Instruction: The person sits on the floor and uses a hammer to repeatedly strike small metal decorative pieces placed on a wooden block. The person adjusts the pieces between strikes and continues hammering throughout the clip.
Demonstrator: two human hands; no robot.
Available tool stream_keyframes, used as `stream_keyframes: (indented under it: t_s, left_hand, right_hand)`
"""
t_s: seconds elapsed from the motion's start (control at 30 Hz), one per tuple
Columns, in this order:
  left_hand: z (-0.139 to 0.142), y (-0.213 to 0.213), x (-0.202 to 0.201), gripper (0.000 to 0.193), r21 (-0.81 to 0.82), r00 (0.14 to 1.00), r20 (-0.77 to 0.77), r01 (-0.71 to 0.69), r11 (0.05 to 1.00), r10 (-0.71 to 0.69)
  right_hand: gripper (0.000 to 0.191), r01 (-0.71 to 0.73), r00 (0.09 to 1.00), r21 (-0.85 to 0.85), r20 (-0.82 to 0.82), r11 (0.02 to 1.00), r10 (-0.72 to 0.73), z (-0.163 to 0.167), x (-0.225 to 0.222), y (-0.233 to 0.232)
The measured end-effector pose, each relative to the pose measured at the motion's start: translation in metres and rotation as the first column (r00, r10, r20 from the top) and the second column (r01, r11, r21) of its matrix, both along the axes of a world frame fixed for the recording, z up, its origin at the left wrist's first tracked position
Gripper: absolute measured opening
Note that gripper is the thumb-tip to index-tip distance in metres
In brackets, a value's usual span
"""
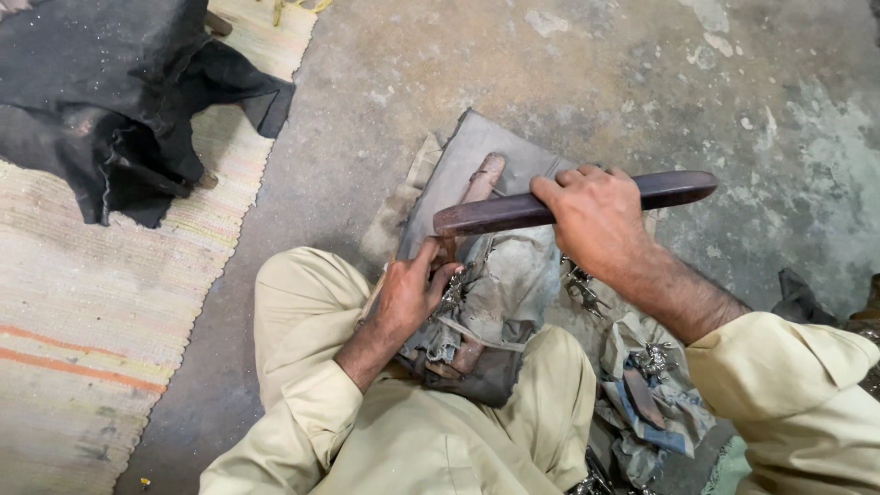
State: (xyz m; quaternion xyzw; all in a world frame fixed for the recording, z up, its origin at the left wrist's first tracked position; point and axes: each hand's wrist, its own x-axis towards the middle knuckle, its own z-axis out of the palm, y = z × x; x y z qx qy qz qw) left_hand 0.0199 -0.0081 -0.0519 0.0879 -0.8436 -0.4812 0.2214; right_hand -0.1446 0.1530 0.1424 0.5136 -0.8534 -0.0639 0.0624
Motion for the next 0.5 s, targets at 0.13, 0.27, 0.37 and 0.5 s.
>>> stream_keyframes:
  t_s: [0.13,0.27,0.37,0.5]
  left_hand:
    - [-0.0016,0.001,-0.0016,0.037,0.028,1.0,0.007,0.024,0.999,-0.024]
    - [-0.0012,0.0009,-0.0029,0.038,0.073,0.996,0.066,0.054,0.996,-0.059]
    - [-0.0001,0.0025,-0.0007,0.038,0.043,1.0,0.011,0.018,0.999,-0.019]
    - [0.002,0.0021,-0.0009,0.04,0.064,0.995,-0.081,0.058,0.996,-0.053]
  right_hand:
    - [0.043,0.01,0.998,-0.058,0.067,0.998,-0.006,0.0016,0.0,-0.0002]
    - [0.039,-0.005,0.999,-0.043,0.037,0.999,0.007,0.0042,0.0014,-0.0002]
    - [0.037,0.039,0.994,-0.054,0.104,0.998,-0.033,0.0057,0.003,0.0014]
    - [0.036,0.043,0.992,-0.07,0.118,0.997,-0.035,0.0051,0.0022,0.0043]
